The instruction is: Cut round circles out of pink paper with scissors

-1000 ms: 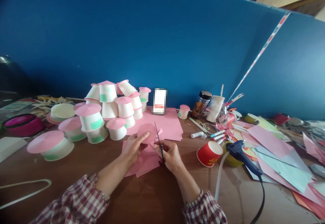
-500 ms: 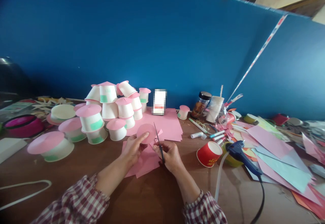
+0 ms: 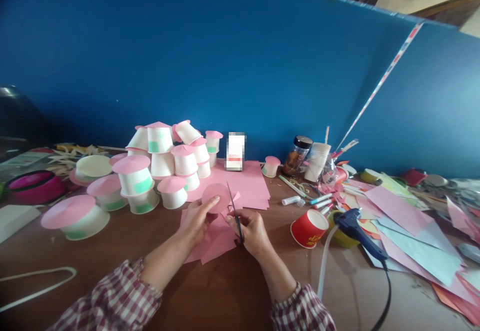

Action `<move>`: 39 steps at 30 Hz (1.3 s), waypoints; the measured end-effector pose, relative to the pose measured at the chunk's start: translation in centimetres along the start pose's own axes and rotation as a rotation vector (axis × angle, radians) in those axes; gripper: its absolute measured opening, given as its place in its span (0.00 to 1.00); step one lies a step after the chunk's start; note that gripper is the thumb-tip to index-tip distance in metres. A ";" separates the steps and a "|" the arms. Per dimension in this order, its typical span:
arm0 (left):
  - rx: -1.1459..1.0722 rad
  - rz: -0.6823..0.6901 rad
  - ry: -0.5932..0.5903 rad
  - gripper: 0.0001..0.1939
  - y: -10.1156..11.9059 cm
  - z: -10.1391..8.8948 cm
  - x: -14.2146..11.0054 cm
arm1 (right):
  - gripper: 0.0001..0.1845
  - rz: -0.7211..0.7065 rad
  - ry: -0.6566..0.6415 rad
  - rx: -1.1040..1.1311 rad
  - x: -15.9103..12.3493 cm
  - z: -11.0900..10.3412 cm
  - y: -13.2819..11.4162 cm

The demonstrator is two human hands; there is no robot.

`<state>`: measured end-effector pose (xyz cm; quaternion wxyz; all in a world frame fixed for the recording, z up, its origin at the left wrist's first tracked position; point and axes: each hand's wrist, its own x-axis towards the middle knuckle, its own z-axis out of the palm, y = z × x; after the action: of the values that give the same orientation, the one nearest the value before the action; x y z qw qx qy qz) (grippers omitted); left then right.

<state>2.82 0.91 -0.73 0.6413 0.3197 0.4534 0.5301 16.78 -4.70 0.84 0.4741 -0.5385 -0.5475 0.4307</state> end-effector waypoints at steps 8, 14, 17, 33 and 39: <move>-0.021 0.001 0.009 0.16 0.1 0.0 0.0 | 0.17 0.006 0.002 -0.010 0.0 0.0 -0.1; -0.022 0.004 0.032 0.16 0.1 0.0 -0.1 | 0.17 -0.003 -0.002 -0.014 0.0 -0.1 0.2; -0.019 0.006 0.040 0.16 0.2 0.1 -0.1 | 0.17 -0.008 -0.005 -0.029 0.0 -0.1 0.3; -0.033 0.001 0.055 0.17 0.1 0.0 0.1 | 0.16 -0.024 -0.008 -0.059 0.0 -0.1 0.3; -0.056 -0.013 0.046 0.20 -0.1 0.0 0.4 | 0.16 -0.045 -0.007 -0.087 0.0 -0.1 0.4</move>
<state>2.83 1.23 -0.93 0.6431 0.2864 0.4550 0.5454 17.00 -4.73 0.47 0.4578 -0.5446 -0.5793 0.3979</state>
